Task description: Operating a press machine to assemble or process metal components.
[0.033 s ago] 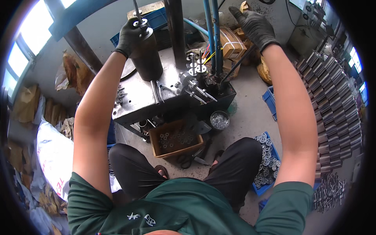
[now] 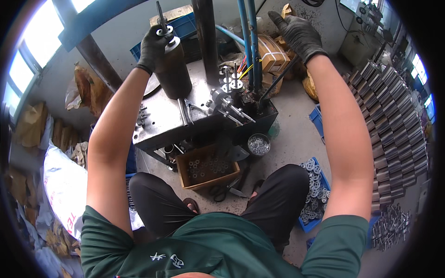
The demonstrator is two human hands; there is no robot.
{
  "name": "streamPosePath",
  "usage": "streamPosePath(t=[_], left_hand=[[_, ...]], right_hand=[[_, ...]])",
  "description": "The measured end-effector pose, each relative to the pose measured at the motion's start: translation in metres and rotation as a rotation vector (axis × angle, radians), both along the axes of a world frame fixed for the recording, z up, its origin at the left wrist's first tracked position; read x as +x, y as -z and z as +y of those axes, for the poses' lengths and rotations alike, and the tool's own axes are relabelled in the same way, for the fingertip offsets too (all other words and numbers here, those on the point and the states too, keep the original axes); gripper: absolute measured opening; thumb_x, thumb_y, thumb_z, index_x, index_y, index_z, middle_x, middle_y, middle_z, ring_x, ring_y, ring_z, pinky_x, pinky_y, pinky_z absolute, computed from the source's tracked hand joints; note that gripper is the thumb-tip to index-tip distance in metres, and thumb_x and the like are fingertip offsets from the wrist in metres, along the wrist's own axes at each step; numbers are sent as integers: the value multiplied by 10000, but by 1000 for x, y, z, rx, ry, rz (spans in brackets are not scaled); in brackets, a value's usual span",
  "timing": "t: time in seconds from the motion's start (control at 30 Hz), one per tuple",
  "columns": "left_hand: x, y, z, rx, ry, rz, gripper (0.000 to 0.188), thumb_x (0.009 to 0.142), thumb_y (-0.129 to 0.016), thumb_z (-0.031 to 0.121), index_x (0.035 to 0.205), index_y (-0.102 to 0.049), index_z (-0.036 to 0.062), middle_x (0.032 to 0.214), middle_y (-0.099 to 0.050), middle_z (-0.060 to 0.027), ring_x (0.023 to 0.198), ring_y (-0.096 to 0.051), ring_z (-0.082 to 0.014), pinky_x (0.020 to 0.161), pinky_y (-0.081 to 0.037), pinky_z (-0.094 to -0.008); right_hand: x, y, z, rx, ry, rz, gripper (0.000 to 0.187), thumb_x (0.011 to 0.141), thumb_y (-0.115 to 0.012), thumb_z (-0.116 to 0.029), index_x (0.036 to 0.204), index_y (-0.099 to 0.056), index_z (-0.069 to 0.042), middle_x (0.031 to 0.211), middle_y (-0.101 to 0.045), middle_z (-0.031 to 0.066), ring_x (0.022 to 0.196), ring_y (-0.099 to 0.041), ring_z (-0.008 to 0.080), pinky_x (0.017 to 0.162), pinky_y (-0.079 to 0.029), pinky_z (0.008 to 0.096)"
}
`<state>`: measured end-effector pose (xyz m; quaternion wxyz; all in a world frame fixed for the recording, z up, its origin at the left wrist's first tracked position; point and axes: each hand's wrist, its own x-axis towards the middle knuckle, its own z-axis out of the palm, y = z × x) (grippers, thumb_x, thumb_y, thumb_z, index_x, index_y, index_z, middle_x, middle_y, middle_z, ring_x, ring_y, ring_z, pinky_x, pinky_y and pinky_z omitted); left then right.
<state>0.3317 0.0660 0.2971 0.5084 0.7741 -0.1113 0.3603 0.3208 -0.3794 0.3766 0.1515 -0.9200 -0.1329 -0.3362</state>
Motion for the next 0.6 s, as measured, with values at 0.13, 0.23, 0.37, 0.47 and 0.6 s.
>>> streamPosePath(t=[0.13,0.23,0.37,0.47,0.6], left_hand=[[-74,20,-72,-98,239,-246,408,839,-741,16,1214,-589,70,1121,-641,-80,1022,-661,-218,857,-541,-319],[-161,69,-109,-403,567,-117,554,885,-690,-61,1381,-489,85,1280,-598,-64,1162,-619,-183,963,-525,-315],[-242,167,-121,-845,992,161,532,873,-755,-6,1355,-531,17,1271,-603,-97,1215,-590,-202,1003,-519,-355],[-295,185,-141,-382,377,208,395,851,-749,-5,1225,-628,35,1300,-604,-109,1204,-614,-237,992,-535,-358],[-309,195,-130,53,192,147,412,827,-742,-13,1221,-649,66,1325,-598,-134,1189,-631,-283,1001,-531,-359]], right_hand=[[-13,-4,-17,38,105,97,746,956,-443,-745,1137,-736,-83,1052,-729,204,1045,-680,391,942,-511,449],[-33,-5,-14,47,72,70,565,977,-566,-593,1079,-738,-65,990,-720,213,962,-693,381,862,-534,444],[-57,4,-12,39,-5,3,381,977,-651,-388,1028,-720,-17,993,-710,220,908,-695,379,807,-540,427],[-96,23,-27,54,-155,-98,314,965,-660,-332,1003,-722,-26,1003,-714,194,917,-703,375,812,-554,444],[-178,58,-32,7,-356,-207,153,902,-719,-110,1024,-682,-26,976,-706,188,880,-700,363,781,-556,422]])
